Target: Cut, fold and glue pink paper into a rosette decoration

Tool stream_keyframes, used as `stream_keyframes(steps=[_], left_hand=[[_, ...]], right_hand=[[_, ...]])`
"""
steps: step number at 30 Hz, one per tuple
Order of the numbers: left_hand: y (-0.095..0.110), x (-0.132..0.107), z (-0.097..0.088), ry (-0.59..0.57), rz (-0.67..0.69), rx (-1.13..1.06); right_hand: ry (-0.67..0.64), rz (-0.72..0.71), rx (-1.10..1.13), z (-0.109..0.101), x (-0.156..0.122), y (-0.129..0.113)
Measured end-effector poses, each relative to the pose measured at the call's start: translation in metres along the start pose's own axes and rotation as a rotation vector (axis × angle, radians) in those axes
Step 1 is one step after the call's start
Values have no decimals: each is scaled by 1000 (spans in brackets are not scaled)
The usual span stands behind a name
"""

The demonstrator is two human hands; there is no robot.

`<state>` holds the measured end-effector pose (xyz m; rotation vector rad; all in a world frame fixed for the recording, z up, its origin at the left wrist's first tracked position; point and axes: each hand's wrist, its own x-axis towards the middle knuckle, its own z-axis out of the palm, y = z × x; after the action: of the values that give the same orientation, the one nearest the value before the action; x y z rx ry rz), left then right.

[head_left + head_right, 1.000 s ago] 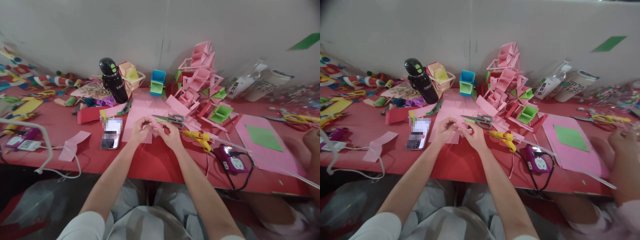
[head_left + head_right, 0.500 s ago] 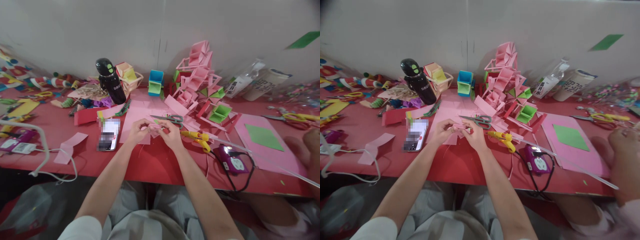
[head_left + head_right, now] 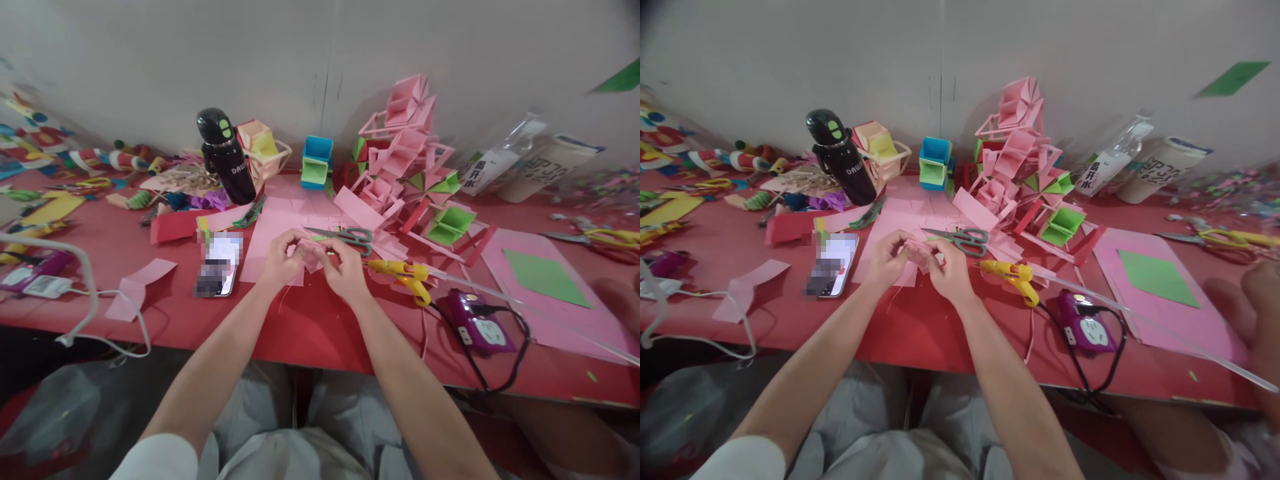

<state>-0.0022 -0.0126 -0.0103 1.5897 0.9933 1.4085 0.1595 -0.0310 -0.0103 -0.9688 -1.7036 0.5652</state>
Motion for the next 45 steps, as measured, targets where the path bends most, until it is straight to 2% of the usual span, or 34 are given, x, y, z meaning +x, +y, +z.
stream_keyframes(steps=[5, 10, 17, 25, 33, 45], left_hand=[[1, -4, 8, 53, 50, 46], [4, -5, 10, 84, 18, 35], [2, -3, 9, 65, 9, -45], [-5, -1, 11, 61, 120, -51], [-2, 1, 8, 36, 145, -65], [-4, 3, 6, -15, -56, -315]], right_hand=[[63, -27, -37, 7, -2, -1], [97, -18, -56, 13, -3, -2], [114, -34, -73, 14, -4, -3], [112, -36, -90, 11, -4, -3], [67, 37, 19, 6, 2, -5], [175, 136, 141, 9, 3, 1]])
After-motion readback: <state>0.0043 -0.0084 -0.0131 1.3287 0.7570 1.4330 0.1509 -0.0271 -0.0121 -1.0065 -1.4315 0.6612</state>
